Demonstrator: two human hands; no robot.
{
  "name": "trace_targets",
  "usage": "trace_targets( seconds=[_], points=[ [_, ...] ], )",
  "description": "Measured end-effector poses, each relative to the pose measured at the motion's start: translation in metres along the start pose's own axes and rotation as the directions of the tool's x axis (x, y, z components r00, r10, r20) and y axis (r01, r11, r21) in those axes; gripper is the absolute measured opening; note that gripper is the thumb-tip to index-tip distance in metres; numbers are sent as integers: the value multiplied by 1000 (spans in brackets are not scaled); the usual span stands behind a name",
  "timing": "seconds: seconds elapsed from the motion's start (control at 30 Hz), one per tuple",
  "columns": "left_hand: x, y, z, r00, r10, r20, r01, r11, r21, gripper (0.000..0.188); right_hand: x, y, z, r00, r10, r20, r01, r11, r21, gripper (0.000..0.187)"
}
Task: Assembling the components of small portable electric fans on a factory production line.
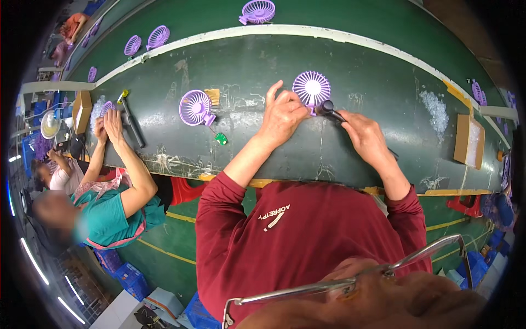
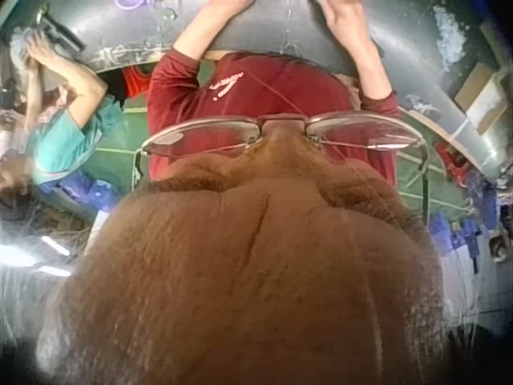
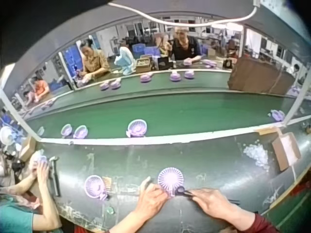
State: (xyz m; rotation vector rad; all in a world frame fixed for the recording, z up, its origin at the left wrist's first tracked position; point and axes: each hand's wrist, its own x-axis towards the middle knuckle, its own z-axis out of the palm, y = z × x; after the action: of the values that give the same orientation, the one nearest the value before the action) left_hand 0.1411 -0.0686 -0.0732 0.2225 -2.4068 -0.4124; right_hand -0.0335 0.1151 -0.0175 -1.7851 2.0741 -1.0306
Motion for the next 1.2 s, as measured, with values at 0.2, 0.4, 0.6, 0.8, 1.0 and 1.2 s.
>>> trace_targets(
  seconds=[0.2,0.4,0.6,0.8,1.0,1.2],
  points=[
    [4,-1,-2,993,-62,-96,61,998,-20,24,-9,10,-10,986,167,2,-167,985,-45,28],
    [29,13,-26,976,-111,-189,112,994,-7,24,20,3,-8,983,-37,-180,17,993,-114,42],
    [35,25,-32,964,-153,-219,145,988,-56,23,58,-8,14,973,-143,-178,143,990,-17,49],
    [31,31,-39,966,-194,-172,173,976,-133,21,60,-2,36,974,-160,-158,162,987,4,43],
    [38,36,-39,975,-185,-123,166,975,-151,16,53,2,42,947,-154,-281,161,987,4,40],
    [46,49,-32,974,-221,-54,210,965,-159,16,52,11,60,913,-177,-368,166,984,-62,24]
  ],
)
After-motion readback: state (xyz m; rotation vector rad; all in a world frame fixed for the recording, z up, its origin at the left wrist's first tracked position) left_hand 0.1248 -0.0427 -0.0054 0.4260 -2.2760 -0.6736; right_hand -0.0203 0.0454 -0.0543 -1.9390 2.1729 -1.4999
